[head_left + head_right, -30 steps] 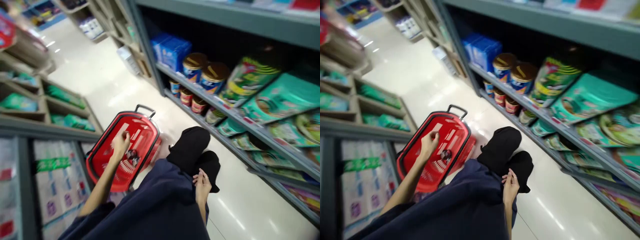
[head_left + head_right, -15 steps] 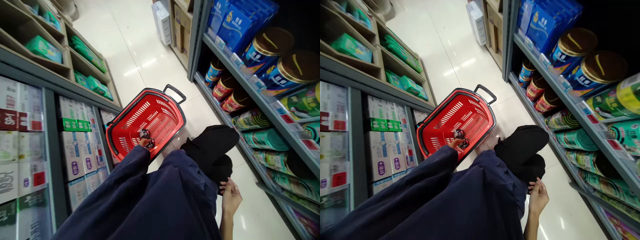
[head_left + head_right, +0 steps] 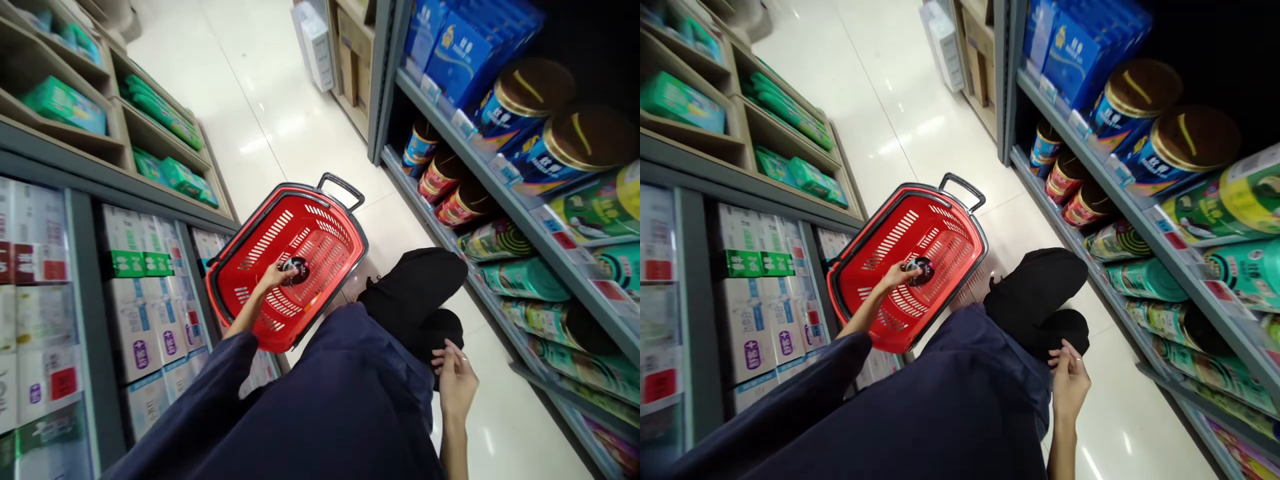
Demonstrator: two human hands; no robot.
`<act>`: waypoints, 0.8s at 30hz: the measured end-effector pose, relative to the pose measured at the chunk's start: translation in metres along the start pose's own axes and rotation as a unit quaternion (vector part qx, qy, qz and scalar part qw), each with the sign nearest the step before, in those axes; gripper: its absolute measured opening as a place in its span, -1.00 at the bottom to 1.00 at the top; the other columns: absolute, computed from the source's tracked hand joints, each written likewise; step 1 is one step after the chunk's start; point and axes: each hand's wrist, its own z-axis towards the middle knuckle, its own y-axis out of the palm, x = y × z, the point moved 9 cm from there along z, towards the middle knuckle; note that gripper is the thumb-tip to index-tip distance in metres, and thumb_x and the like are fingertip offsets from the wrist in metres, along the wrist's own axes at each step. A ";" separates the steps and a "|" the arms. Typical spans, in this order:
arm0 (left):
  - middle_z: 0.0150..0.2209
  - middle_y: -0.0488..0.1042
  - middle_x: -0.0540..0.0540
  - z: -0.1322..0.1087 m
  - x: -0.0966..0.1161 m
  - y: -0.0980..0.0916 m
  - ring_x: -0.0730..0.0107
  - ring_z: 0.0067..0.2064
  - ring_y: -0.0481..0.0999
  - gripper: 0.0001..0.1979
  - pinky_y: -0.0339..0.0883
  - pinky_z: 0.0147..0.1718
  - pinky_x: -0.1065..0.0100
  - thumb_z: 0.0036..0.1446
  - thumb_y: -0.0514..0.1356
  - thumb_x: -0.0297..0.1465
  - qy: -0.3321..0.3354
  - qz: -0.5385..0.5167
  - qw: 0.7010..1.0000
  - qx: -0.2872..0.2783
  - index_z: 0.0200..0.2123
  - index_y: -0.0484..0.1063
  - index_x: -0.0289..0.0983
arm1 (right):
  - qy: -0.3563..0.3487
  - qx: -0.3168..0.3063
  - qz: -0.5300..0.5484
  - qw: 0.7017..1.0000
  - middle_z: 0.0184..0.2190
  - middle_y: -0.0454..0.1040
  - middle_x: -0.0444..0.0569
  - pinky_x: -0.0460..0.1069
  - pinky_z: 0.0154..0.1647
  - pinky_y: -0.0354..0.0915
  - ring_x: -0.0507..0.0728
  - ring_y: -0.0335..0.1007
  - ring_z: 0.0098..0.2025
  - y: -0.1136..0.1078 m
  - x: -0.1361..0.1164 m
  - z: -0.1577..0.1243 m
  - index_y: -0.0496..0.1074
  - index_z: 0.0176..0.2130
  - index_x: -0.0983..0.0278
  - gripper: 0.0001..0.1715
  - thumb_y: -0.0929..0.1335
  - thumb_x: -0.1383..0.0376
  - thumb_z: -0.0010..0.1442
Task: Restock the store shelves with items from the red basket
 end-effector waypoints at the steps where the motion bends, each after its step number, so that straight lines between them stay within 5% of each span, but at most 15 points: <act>1: -0.38 0.53 0.02 -0.007 0.017 -0.015 0.34 -0.24 0.51 -0.36 0.44 -0.18 0.33 -0.22 0.65 -0.09 0.023 -0.018 1.000 -0.002 -0.25 0.46 -0.34 | -0.018 -0.011 0.020 1.000 -0.28 0.64 0.01 -0.07 -0.44 0.38 0.07 0.47 -0.38 0.009 -0.020 0.000 0.56 0.18 0.33 -0.27 0.44 -0.18 0.34; 3: -0.24 0.60 -0.01 -0.029 0.063 -0.032 0.33 -0.17 0.54 -0.30 0.45 -0.10 0.33 -0.24 0.65 -0.06 0.100 -0.083 0.991 -0.024 -0.15 0.48 -0.31 | -0.060 -0.055 0.064 0.995 -0.27 0.65 0.02 -0.07 -0.45 0.40 0.07 0.49 -0.37 0.035 -0.069 -0.004 0.58 0.15 0.30 -0.35 0.47 -0.13 0.35; 5: -0.12 0.63 -0.03 -0.061 0.122 -0.024 0.34 -0.12 0.58 -0.31 0.47 -0.02 0.31 -0.16 0.64 -0.08 0.195 -0.175 0.963 -0.070 -0.05 0.50 -0.27 | -0.109 -0.136 0.115 0.978 -0.17 0.69 0.08 -0.03 -0.38 0.49 0.11 0.59 -0.28 0.069 -0.127 -0.016 0.58 0.15 0.26 -0.41 0.48 -0.08 0.36; 8: -0.16 0.64 -0.03 -0.122 0.206 0.037 0.35 -0.15 0.62 -0.35 0.49 0.01 0.28 -0.16 0.65 -0.15 0.293 -0.277 0.902 -0.155 -0.04 0.54 -0.26 | -0.207 -0.239 0.196 0.928 0.18 0.62 0.15 0.10 -0.01 0.61 0.22 0.66 0.08 0.103 -0.216 -0.044 0.48 0.28 0.17 -0.39 0.50 -0.01 0.37; 10: -0.15 0.66 -0.09 -0.168 0.248 0.099 0.27 -0.13 0.65 -0.36 0.52 0.04 0.20 -0.14 0.64 -0.13 0.318 -0.319 0.859 -0.242 -0.05 0.56 -0.27 | -0.265 -0.231 0.237 0.906 0.32 0.53 0.12 0.15 0.18 0.58 0.24 0.59 0.24 0.095 -0.262 -0.055 0.42 0.33 0.11 -0.33 0.53 0.03 0.34; 14: 0.01 0.67 -0.18 -0.263 0.304 0.194 0.15 0.08 0.66 -0.43 0.50 0.20 0.13 0.07 0.56 -0.07 0.393 -0.298 0.777 -0.391 0.03 0.59 -0.25 | -0.317 -0.031 0.301 0.899 0.19 0.62 0.06 0.14 0.21 0.57 0.21 0.61 0.18 0.001 -0.299 -0.051 0.52 0.19 0.13 -0.43 0.58 0.04 0.28; 16: 0.06 0.67 -0.21 -0.300 0.328 0.216 0.13 0.16 0.64 -0.44 0.50 0.22 0.18 0.17 0.49 0.01 0.446 -0.259 0.739 -0.434 0.07 0.60 -0.25 | -0.331 0.055 0.316 0.888 0.13 0.67 0.05 0.14 0.23 0.57 0.21 0.63 0.15 -0.058 -0.300 -0.054 0.57 0.11 0.15 -0.48 0.59 0.02 0.25; 19: 0.07 0.67 -0.22 -0.341 0.364 0.240 0.17 0.04 0.69 -0.38 0.63 -0.01 0.28 0.23 0.42 0.06 0.484 -0.208 0.713 -0.462 0.17 0.61 -0.24 | -0.350 0.145 0.311 0.872 0.03 0.71 0.03 0.15 0.22 0.58 0.23 0.65 0.11 -0.136 -0.295 -0.066 0.62 0.01 0.17 -0.51 0.61 -0.01 0.20; 21: 0.08 0.67 -0.22 -0.369 0.385 0.255 0.18 -0.03 0.70 -0.33 0.66 -0.15 0.30 0.21 0.46 0.02 0.502 -0.199 0.697 -0.472 0.25 0.58 -0.22 | -0.366 0.197 0.301 0.858 -0.01 0.73 0.02 0.16 0.22 0.58 0.22 0.67 0.09 -0.178 -0.293 -0.076 0.63 -0.04 0.17 -0.52 0.62 -0.03 0.18; 24: 0.13 0.66 -0.26 -0.419 0.407 0.279 0.08 0.07 0.68 -0.32 0.70 -0.06 0.19 0.19 0.48 -0.01 0.533 -0.207 0.645 -0.507 0.26 0.59 -0.25 | -0.395 0.256 0.289 0.834 0.00 0.73 0.01 0.16 0.25 0.57 0.22 0.67 0.10 -0.227 -0.292 -0.090 0.62 -0.03 0.16 -0.50 0.62 -0.06 0.18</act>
